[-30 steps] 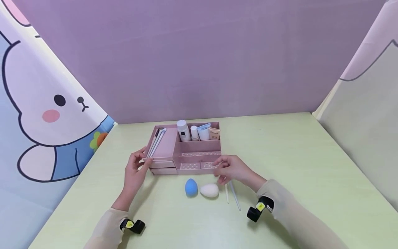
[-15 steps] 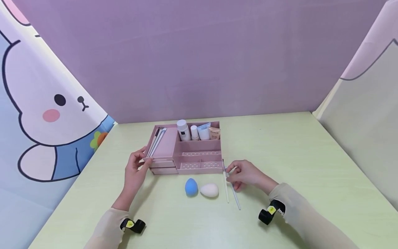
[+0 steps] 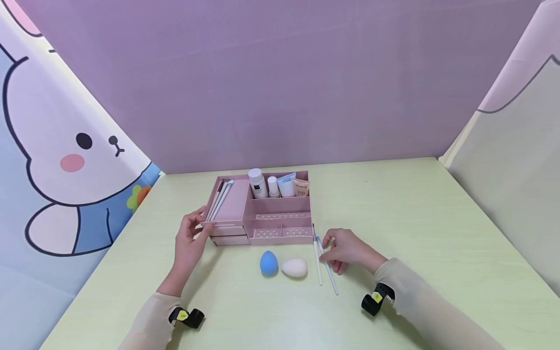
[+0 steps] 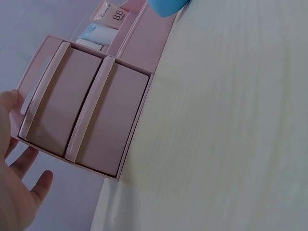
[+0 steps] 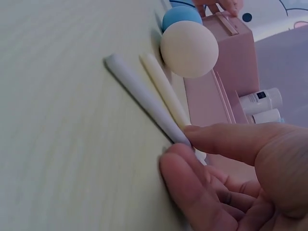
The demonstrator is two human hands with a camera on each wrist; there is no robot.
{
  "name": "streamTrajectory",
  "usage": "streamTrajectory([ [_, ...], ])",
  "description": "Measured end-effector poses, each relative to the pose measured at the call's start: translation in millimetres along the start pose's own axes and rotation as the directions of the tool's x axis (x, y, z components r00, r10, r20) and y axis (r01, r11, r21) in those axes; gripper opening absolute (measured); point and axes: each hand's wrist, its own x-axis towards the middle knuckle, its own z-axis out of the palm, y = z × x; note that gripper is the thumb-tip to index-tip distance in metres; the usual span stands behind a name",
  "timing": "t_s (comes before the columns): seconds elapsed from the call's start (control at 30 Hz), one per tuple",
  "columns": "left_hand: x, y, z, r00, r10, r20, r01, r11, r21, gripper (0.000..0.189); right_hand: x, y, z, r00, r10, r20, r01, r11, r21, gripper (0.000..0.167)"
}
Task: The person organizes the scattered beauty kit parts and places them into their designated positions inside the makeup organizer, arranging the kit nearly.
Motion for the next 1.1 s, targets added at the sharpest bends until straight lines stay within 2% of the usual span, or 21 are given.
streamTrajectory([
  [0.27, -0.2, -1.1, 0.2, 1.000, -0.015, 0.005, 0.015, 1.000, 0.005, 0.021, 0.2, -12, 5, 0.997, 0.072, -0.040, -0.076, 0.989, -0.126, 0.019],
  [0.47, -1.1, -1.1, -0.2, 1.000, -0.012, 0.006, 0.012, 1.000, 0.002, 0.022, 0.5, -16, 5, 0.995, 0.090, -0.034, -0.095, 0.980, -0.173, 0.017],
  [0.9, 0.7, -0.1, 0.6, 1.000, 0.001, 0.003, -0.001, 1.000, 0.001, 0.021, -1.4, -14, 1, 1.000, 0.016, 0.000, -0.016, 0.984, -0.178, 0.016],
  [1.1, 1.0, -0.5, 0.6, 1.000, 0.007, 0.005, -0.007, 1.000, -0.005, 0.021, -1.6, -11, -2, 0.999, -0.029, 0.040, 0.035, 0.990, -0.136, 0.015],
])
